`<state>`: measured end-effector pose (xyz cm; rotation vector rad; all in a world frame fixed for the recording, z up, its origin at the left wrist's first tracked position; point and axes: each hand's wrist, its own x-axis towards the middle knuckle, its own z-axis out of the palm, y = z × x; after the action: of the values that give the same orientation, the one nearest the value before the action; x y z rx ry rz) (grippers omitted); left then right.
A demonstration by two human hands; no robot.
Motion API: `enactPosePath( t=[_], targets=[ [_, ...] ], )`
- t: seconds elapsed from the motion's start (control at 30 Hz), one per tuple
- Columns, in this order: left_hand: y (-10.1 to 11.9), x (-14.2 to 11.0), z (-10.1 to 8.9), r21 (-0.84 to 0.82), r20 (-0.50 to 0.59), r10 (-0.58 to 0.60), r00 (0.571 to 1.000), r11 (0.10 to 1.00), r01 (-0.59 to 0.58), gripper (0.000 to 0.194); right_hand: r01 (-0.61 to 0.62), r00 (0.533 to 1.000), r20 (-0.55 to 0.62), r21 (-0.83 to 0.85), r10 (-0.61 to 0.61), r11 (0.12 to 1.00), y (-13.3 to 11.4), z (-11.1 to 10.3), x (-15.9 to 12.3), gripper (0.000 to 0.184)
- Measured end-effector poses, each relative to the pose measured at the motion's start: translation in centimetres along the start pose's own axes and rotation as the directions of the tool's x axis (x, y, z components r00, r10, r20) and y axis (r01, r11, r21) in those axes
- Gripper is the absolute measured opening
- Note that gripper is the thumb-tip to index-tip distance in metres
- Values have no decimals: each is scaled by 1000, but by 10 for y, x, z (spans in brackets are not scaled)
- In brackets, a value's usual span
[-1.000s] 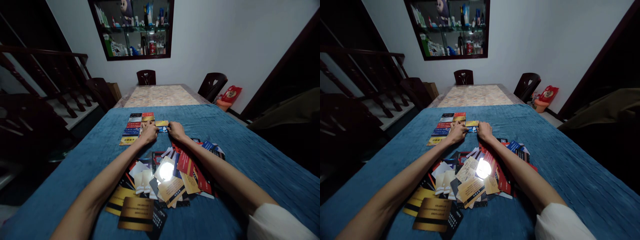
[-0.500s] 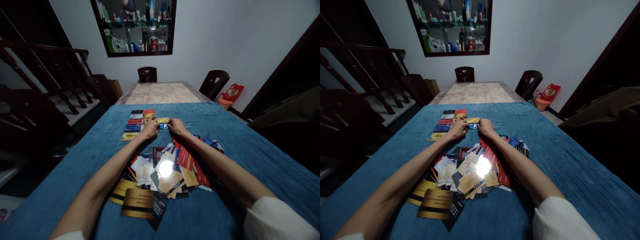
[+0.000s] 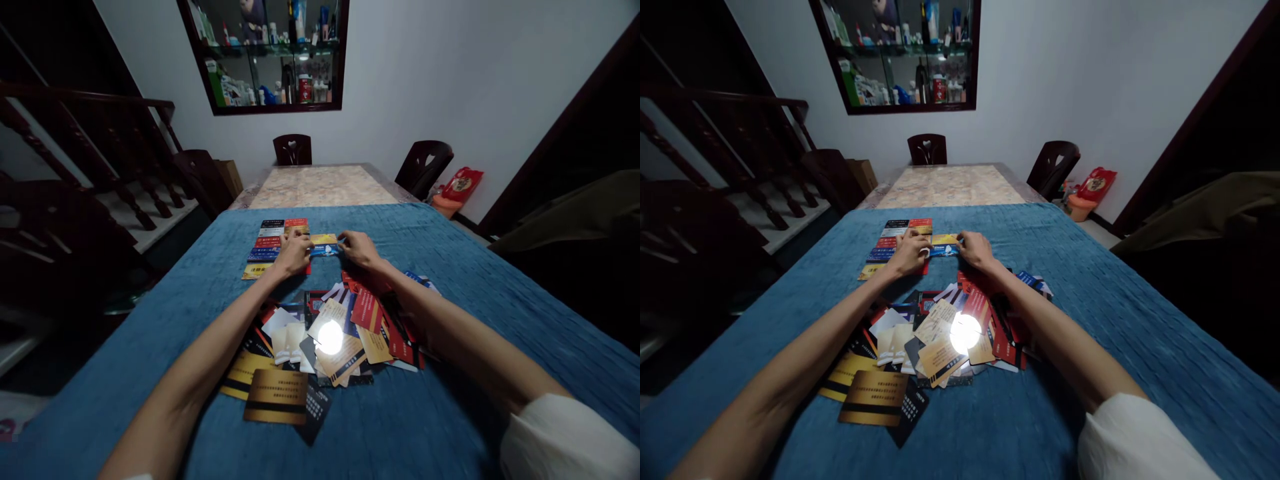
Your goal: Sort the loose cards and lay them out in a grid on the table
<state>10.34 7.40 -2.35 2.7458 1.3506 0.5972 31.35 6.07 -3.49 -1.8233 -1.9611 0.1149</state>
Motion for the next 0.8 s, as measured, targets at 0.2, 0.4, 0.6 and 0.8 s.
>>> enactPosePath(
  t=[0.2, 0.4, 0.6, 0.8],
  targets=[
    [9, -10, -9, -5, -19, -9, 1000, 1000, 9, 25, 93, 994, -63, 15, -92, 996, 9, -15, -20, 27],
    [29, -22, -13, -10, -25, 32, 999, 999, -32, 26, 222, 963, -155, -18, -223, 975, 25, -24, -48, 22],
    [51, -33, -13, -19, -25, 107, 994, 994, -107, 29, 288, 943, -170, -3, -285, 957, 42, -37, -75, 20],
    [82, -45, -11, -73, 41, 232, 972, 971, -229, 28, 341, 928, -175, 49, -328, 939, 57, -48, -100, 17]
  ],
)
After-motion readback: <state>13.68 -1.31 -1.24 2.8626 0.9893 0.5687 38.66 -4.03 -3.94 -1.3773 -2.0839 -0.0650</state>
